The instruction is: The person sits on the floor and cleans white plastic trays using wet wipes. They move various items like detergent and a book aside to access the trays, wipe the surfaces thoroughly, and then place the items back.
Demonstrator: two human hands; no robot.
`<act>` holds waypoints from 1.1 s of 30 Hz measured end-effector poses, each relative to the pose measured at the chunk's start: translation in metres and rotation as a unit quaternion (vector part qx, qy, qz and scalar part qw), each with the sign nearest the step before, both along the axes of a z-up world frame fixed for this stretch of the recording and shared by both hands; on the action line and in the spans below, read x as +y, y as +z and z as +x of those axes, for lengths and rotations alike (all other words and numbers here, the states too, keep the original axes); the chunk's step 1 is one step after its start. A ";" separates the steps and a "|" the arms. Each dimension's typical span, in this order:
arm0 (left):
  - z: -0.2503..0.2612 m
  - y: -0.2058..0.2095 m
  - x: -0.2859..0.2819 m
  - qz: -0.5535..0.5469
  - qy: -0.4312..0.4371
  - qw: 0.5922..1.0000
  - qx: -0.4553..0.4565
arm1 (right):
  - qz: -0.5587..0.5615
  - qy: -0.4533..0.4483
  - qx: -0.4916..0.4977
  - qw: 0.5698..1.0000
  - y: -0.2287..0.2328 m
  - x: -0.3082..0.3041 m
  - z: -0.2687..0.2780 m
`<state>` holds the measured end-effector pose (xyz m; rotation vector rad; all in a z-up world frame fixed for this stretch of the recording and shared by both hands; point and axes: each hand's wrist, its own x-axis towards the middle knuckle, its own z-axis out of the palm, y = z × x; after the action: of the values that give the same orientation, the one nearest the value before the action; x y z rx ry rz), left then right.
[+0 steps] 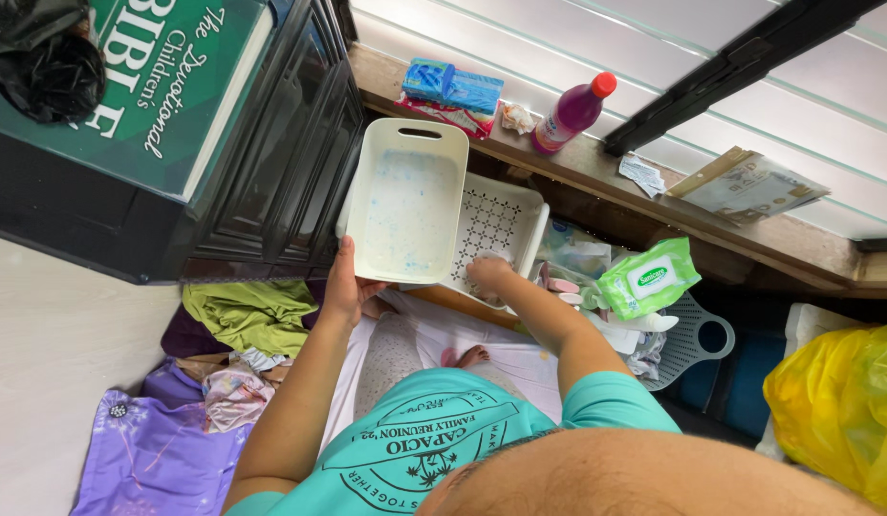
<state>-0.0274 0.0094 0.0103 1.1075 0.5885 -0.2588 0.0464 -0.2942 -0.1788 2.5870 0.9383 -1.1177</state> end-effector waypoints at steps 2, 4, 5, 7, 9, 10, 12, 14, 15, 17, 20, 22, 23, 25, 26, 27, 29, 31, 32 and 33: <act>-0.001 0.002 -0.002 0.003 -0.001 1.000 0.001 | -0.004 0.014 -0.012 1.000 -0.011 -0.003 -0.002; 0.000 0.005 -0.004 0.003 -0.002 1.000 -0.002 | -0.045 0.028 -0.025 0.998 -0.018 0.000 0.000; -0.001 0.006 -0.005 0.001 -0.002 1.000 -0.005 | -0.053 0.030 -0.036 0.997 -0.020 0.003 0.003; -0.001 0.008 -0.008 -0.003 -0.002 1.000 0.001 | -0.072 0.034 -0.055 0.995 -0.021 0.005 -0.002; 0.000 0.008 -0.009 -0.007 -0.001 1.000 0.014 | -0.009 0.026 -0.116 0.993 -0.022 0.005 -0.005; 0.001 0.008 -0.009 -0.006 -0.002 1.000 0.014 | 0.023 0.021 -0.147 0.989 -0.022 0.006 -0.005; 0.001 0.008 -0.009 -0.005 -0.005 1.000 0.016 | 0.055 -0.074 -0.101 0.991 -0.021 0.010 -0.001; 0.002 0.008 -0.009 -0.004 -0.003 1.000 0.016 | 0.124 -0.188 -0.057 0.973 -0.018 0.007 -0.004; 0.002 0.009 -0.009 -0.004 -0.003 1.000 0.016 | 0.177 -0.253 -0.037 0.950 -0.015 0.004 -0.007; 0.003 0.010 -0.009 -0.015 -0.001 1.000 0.007 | 0.245 -0.346 -0.028 0.905 -0.004 -0.005 -0.001; 0.005 0.016 -0.005 -0.011 -0.008 1.000 -0.004 | 0.282 -0.411 -0.080 0.863 0.029 -0.050 0.032; 0.005 0.017 -0.005 -0.003 -0.013 1.000 -0.004 | 0.318 -0.445 -0.169 0.820 0.064 -0.104 0.066; 0.005 0.017 -0.005 0.000 -0.013 1.000 -0.002 | 0.288 -0.434 -0.254 0.815 0.080 -0.127 0.080; 0.007 0.014 -0.008 -0.002 -0.018 1.000 0.003 | 0.231 -0.434 -0.368 0.789 0.103 -0.153 0.114; 0.007 0.012 -0.009 -0.005 -0.021 1.000 0.006 | 0.234 -0.461 -0.376 0.769 0.111 -0.163 0.130; 0.008 0.010 -0.011 -0.008 -0.024 1.000 0.009 | 0.228 -0.446 -0.394 0.770 0.114 -0.168 0.143; 0.009 0.005 -0.014 -0.017 -0.029 0.999 0.012 | 0.217 -0.416 -0.423 0.775 0.111 -0.169 0.159; 0.006 0.003 -0.016 -0.015 -0.035 0.999 0.023 | 0.255 -0.407 -0.417 0.772 0.107 -0.169 0.165; 0.007 0.004 -0.018 -0.010 -0.037 0.999 0.030 | 0.274 -0.402 -0.416 0.769 0.109 -0.169 0.169; 0.008 0.004 -0.019 -0.005 -0.039 0.999 0.036 | 0.293 -0.425 -0.401 0.757 0.110 -0.167 0.170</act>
<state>-0.0198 -0.0093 0.0147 1.1165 0.6082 -0.3708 0.2160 -0.4607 -0.0687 3.5577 -0.2018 0.4402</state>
